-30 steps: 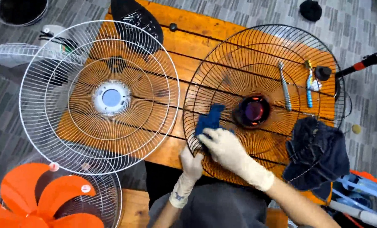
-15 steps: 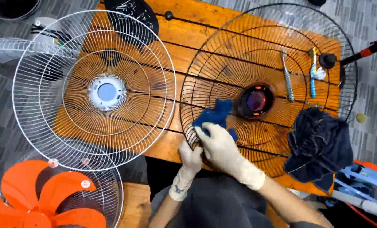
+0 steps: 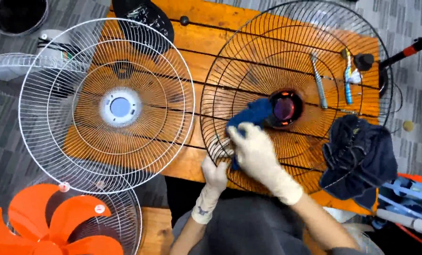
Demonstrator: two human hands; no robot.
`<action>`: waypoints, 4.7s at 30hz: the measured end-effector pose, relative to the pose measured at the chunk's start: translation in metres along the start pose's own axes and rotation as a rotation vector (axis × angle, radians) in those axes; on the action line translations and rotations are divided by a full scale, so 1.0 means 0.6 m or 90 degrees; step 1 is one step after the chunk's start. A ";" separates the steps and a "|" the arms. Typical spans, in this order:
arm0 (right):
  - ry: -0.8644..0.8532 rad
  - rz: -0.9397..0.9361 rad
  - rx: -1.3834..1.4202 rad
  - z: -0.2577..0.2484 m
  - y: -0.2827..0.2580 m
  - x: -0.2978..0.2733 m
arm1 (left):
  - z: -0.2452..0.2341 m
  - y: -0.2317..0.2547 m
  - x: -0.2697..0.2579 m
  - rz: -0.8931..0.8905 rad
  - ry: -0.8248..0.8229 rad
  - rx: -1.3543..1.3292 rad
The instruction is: Cleaning a metal fan guard with a cloth
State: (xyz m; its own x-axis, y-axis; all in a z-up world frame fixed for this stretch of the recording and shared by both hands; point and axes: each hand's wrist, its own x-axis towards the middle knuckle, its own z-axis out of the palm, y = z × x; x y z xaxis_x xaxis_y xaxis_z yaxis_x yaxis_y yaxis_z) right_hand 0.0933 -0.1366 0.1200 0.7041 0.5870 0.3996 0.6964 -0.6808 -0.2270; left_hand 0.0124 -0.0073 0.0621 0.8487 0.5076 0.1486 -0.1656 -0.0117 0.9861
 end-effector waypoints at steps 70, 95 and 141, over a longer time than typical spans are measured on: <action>-0.064 -0.069 -0.095 0.006 0.019 0.069 | -0.004 -0.003 -0.002 -0.002 0.001 -0.009; -0.059 0.015 -0.064 0.018 0.033 0.107 | -0.006 -0.015 -0.001 -0.016 -0.006 -0.013; 0.025 0.100 -0.116 0.035 0.051 0.121 | -0.024 -0.080 -0.016 -0.075 -0.015 0.017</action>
State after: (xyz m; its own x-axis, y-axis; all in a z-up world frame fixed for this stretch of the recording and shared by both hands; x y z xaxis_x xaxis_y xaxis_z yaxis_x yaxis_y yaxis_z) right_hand 0.1688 -0.1058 0.1234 0.7938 0.4523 0.4066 0.5393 -0.8325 -0.1267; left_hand 0.0050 0.0011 0.0126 0.8732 0.4862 0.0329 -0.0506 0.0234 0.9984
